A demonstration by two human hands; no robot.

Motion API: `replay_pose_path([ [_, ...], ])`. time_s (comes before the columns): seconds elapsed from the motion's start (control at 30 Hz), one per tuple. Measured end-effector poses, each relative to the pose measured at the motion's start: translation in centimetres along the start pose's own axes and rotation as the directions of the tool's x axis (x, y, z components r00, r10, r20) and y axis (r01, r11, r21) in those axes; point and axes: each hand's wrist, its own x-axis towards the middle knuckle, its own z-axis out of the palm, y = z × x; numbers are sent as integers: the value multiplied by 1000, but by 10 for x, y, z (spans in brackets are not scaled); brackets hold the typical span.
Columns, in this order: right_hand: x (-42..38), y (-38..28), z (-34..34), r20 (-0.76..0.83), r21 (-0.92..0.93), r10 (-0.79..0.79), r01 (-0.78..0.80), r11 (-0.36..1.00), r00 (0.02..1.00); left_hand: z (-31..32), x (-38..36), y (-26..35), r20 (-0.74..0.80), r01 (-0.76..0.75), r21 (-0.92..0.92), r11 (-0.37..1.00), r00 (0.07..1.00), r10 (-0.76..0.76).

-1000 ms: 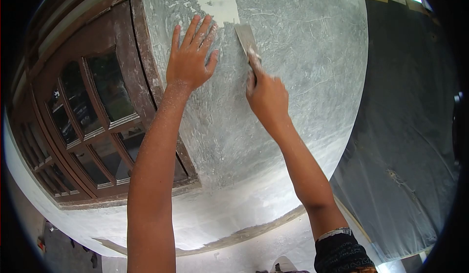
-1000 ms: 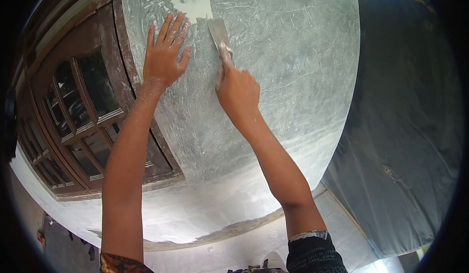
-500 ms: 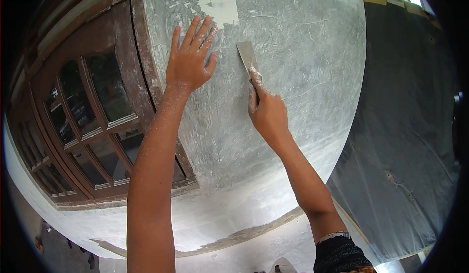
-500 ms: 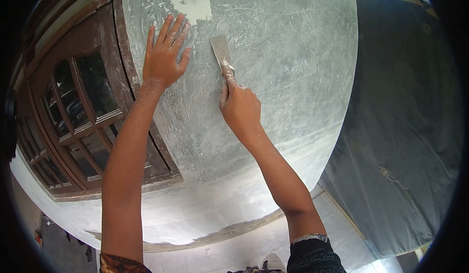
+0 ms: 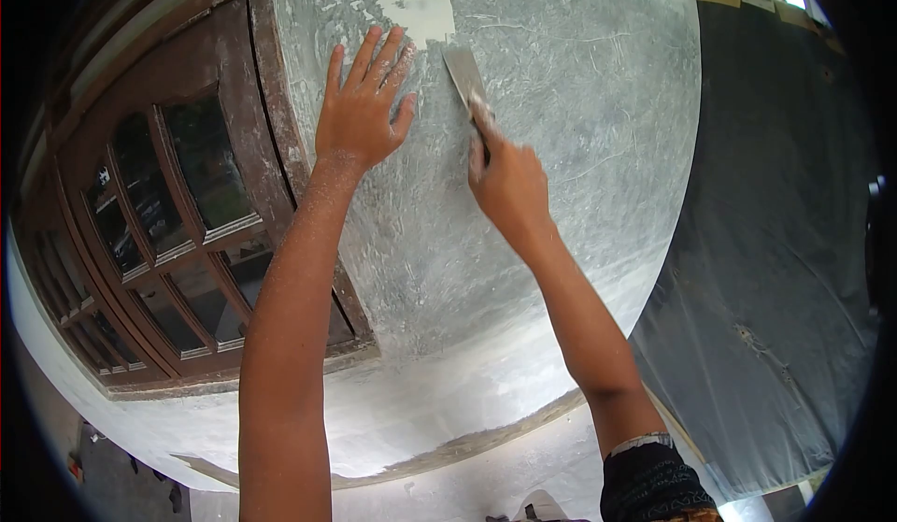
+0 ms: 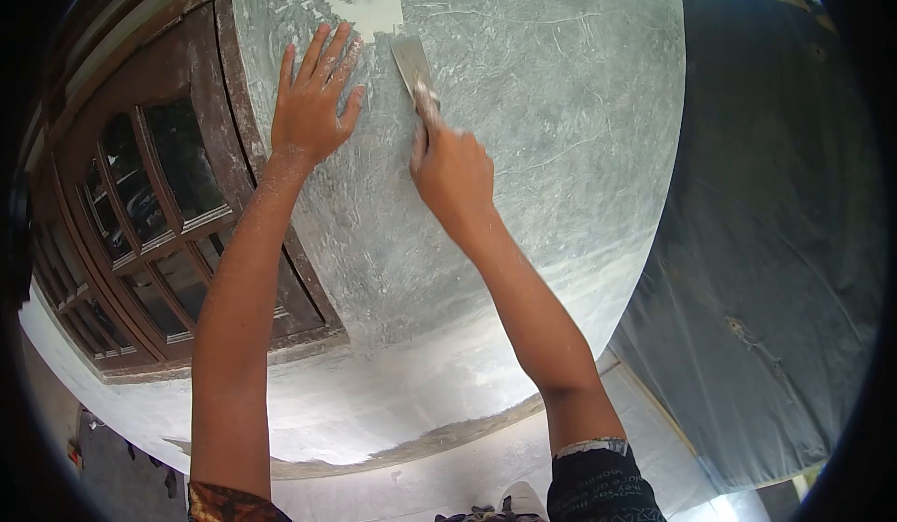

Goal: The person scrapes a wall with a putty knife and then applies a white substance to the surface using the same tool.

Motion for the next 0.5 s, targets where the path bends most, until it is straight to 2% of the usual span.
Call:
replay_pose_path([
  [0.1,16,-5,-8,-10,9,-16,16,1000,1000,-1,1,0,5,-1,5,1000,1000,1],
  [0.23,-19,-2,-3,13,-16,1,0,1000,1000,-1,1,0,28,8,16,1000,1000,-9],
  [0.33,-20,-1,-3,93,-8,45,-44,999,995,-1,2,0,31,14,16,1000,999,-14],
  [0.4,5,-3,-3,-30,8,-21,21,1000,999,-1,1,0,27,8,7,1000,1000,-8],
  [0.5,14,-12,-9,-16,17,-1,1,1000,1000,0,2,0,17,2,6,1000,1000,-2],
])
